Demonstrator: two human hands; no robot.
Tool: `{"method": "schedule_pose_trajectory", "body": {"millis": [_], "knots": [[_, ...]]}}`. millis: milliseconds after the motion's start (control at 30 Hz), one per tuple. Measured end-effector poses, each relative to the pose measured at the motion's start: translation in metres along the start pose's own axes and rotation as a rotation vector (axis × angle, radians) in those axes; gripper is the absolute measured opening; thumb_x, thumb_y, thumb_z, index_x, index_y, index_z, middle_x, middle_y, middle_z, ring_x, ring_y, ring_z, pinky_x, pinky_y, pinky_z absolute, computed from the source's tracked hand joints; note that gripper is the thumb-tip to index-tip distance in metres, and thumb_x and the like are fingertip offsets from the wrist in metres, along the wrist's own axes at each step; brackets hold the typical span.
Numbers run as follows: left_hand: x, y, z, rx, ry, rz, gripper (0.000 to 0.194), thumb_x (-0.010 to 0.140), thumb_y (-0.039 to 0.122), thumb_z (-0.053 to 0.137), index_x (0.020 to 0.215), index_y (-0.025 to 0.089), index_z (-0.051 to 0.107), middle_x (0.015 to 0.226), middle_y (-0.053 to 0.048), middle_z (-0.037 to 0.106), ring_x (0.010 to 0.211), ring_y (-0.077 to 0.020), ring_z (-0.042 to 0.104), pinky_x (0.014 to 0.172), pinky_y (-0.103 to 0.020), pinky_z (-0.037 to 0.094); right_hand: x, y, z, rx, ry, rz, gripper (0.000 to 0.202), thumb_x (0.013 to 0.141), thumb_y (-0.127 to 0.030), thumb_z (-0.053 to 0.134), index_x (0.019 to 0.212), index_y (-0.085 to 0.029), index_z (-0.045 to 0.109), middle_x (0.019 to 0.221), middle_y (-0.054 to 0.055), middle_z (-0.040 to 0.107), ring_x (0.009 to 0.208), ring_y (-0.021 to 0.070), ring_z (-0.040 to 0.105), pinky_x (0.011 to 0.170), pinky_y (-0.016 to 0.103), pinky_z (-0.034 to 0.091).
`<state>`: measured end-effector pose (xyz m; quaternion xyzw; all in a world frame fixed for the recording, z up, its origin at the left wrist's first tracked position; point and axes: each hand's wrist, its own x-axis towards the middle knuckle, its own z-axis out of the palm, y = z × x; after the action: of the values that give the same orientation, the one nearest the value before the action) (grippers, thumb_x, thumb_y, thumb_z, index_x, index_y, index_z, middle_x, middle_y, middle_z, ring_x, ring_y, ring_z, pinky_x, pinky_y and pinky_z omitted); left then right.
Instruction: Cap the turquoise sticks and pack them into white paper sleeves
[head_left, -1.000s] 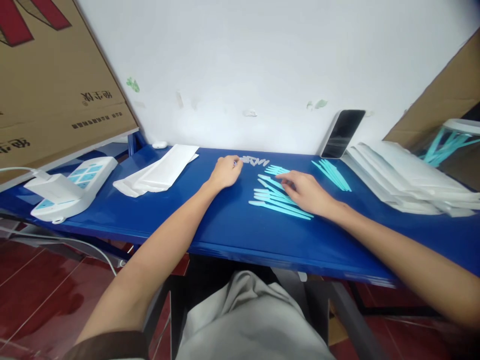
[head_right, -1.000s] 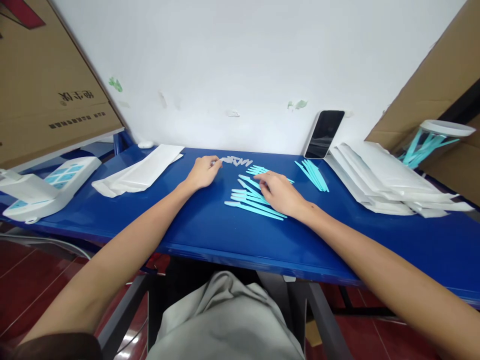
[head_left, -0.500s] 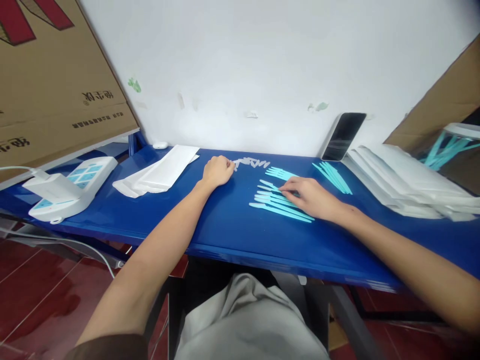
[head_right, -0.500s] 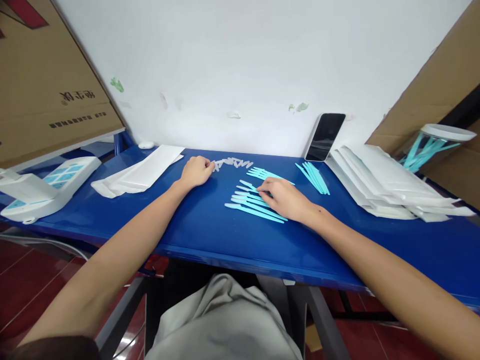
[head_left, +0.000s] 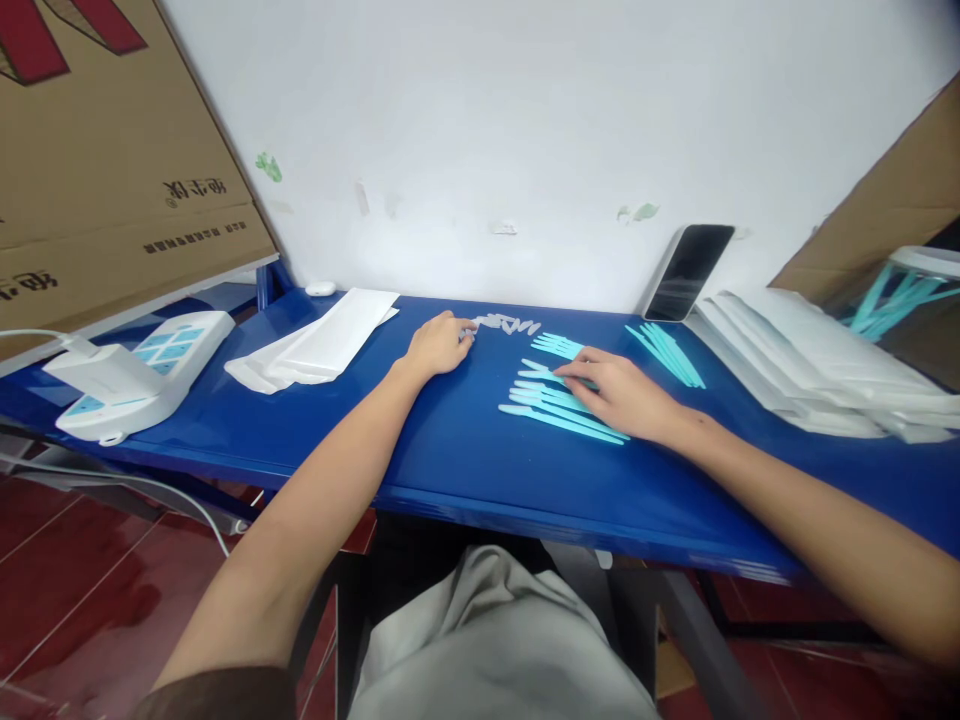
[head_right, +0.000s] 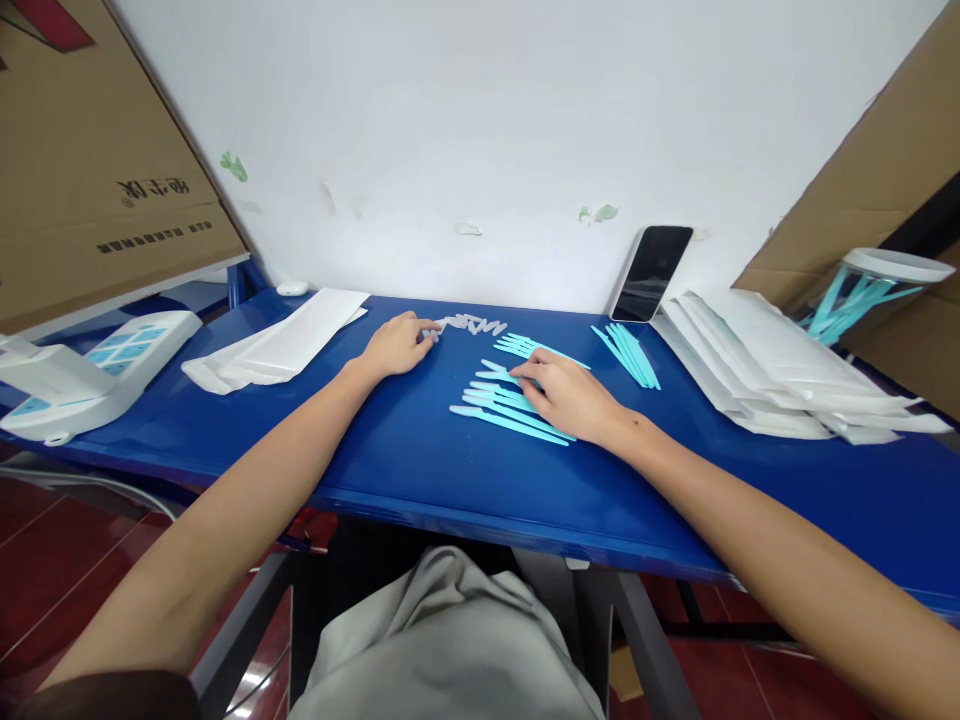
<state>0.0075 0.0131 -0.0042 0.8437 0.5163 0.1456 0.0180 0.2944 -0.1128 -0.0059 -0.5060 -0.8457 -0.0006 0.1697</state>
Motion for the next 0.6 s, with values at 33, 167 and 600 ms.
{"method": "schedule_pose_trajectory", "body": {"millis": [33, 167, 600], "knots": [[0.000, -0.001, 0.000, 0.012, -0.007, 0.012, 0.047, 0.100, 0.027, 0.045, 0.139, 0.026, 0.071, 0.125, -0.014, 0.066, 0.117, -0.0330, 0.065, 0.103, -0.044, 0.052, -0.001, -0.002, -0.001, -0.020, -0.004, -0.003, 0.043, 0.105, -0.031, 0.043, 0.125, -0.015, 0.077, 0.111, 0.015, 0.072, 0.090, 0.0270, 0.072, 0.076, 0.040, 0.057], [-0.001, -0.003, 0.000, 0.042, -0.031, 0.040, 0.048, 0.102, 0.026, 0.043, 0.141, 0.024, 0.071, 0.126, -0.016, 0.063, 0.122, -0.0343, 0.059, 0.108, -0.047, 0.048, -0.003, -0.010, -0.007, -0.101, -0.001, -0.016, 0.044, 0.106, -0.033, 0.041, 0.124, -0.017, 0.078, 0.110, 0.014, 0.074, 0.092, 0.0281, 0.071, 0.076, 0.040, 0.055], [-0.004, 0.007, -0.006, 0.108, -0.089, 0.125, 0.054, 0.093, 0.005, 0.042, 0.139, 0.015, 0.069, 0.136, -0.012, 0.072, 0.143, -0.0306, 0.054, 0.127, -0.052, 0.031, 0.003, 0.039, 0.006, -0.236, 0.039, 0.039, 0.041, 0.101, -0.020, 0.047, 0.130, -0.014, 0.074, 0.116, 0.014, 0.081, 0.103, 0.0323, 0.076, 0.107, 0.054, 0.051]]}}
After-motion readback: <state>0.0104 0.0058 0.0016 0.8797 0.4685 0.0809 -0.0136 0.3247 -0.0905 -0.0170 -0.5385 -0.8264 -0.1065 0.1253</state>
